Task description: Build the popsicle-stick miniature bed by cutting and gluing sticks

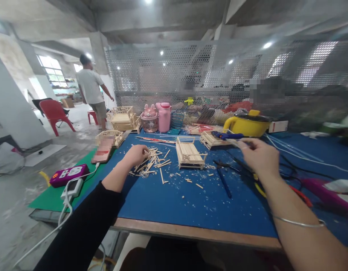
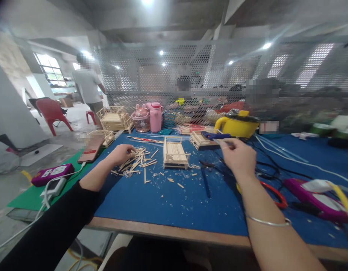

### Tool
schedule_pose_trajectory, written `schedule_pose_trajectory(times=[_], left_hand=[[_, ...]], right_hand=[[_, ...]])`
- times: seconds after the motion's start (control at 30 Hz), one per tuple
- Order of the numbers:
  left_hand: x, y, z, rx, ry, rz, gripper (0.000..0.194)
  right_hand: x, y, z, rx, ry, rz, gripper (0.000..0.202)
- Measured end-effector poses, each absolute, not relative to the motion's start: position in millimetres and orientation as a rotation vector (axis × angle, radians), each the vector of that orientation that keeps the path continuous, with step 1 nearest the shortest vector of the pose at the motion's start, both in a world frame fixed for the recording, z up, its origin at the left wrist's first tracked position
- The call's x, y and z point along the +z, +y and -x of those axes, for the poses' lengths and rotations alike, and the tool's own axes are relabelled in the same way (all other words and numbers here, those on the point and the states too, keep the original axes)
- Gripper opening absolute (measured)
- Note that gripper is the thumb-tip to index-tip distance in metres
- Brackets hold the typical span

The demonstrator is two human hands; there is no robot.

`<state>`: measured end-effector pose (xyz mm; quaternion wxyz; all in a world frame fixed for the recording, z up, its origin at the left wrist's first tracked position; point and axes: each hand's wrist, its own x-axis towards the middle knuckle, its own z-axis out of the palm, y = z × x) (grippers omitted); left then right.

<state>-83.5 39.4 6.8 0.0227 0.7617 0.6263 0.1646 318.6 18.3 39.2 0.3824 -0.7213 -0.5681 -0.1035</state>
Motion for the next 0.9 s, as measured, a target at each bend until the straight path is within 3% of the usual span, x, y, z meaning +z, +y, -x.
schedule_pose_trajectory(times=[0.17,0.3,0.43,0.7,0.9], left_hand=[[2.0,37.0,76.0,0.448,1.799,-2.403,0.023],[1.2,38.0,76.6,0.475,1.807,-2.400,0.026],[4.2,38.4,77.2,0.524,1.850,-2.382,0.034],[7.5,34.3,74.1,0.625,1.842,-2.326,0.032],[11.3,31.9,72.2,0.778,1.876,-2.261,0.034]], right_hand=[[39.2,14.0,-370.7,-0.185,-1.528,2.162,0.021],[25.2,0.1,-367.3,-0.063,-1.712,2.225,0.036],[16.8,-20.9,-344.0,-0.271,-1.825,2.247,0.043],[7.8,-19.8,-317.0,-0.254,-2.063,2.267,0.026],[25.2,-38.6,-336.2,-0.215,-2.033,2.035,0.029]])
